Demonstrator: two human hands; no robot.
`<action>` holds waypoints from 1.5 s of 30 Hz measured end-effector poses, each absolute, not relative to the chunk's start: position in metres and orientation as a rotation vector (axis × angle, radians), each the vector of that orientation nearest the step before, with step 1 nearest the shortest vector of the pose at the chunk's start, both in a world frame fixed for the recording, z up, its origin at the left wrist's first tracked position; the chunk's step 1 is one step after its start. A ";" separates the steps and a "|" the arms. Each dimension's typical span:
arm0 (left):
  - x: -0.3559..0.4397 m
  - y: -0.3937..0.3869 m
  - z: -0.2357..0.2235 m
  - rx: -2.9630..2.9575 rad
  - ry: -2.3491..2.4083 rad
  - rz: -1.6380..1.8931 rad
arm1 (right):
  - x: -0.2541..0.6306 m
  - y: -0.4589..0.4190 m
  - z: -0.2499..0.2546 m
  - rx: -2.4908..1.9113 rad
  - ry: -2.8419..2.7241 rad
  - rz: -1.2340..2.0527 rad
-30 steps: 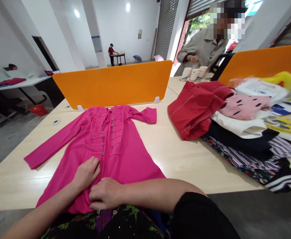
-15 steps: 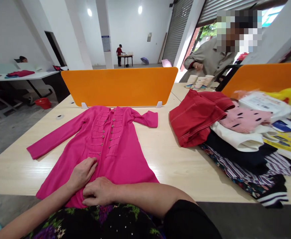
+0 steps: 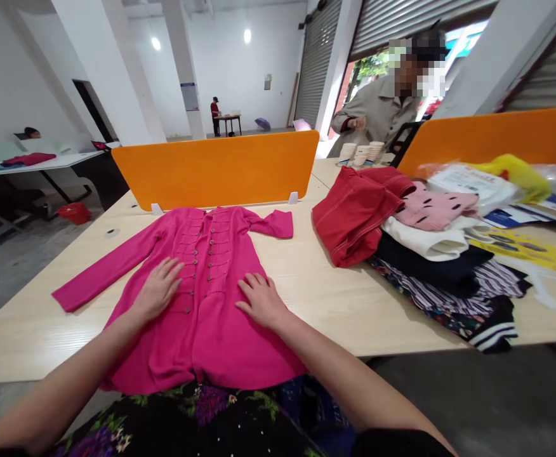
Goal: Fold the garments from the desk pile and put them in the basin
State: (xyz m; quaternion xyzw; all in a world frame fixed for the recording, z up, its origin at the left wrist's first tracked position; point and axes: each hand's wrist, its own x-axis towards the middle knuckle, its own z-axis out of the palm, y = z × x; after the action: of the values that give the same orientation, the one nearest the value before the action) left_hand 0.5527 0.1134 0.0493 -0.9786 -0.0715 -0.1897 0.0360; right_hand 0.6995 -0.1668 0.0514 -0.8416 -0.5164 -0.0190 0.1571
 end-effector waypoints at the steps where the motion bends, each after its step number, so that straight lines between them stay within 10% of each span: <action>1: 0.557 0.127 0.050 -2.989 -0.315 -0.553 | 0.704 -0.179 0.043 -2.476 -1.472 -0.026; 12: 0.544 0.166 0.028 -2.943 -0.685 -0.144 | 0.689 -0.224 0.041 -2.629 -1.357 0.091; 26: 0.554 0.178 0.054 -2.881 -0.634 -0.293 | 0.718 0.033 0.081 -2.491 -1.027 0.212; 45: 0.557 0.203 0.030 -2.748 -0.678 -0.219 | 0.716 0.039 0.062 -2.434 -1.203 0.172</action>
State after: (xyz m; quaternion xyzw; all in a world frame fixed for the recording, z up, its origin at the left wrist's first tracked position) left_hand 0.5565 0.2035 0.0301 -0.9569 -0.2362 -0.0763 0.1506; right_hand 0.7162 0.0387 0.0618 -0.8750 -0.4324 0.0617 0.2089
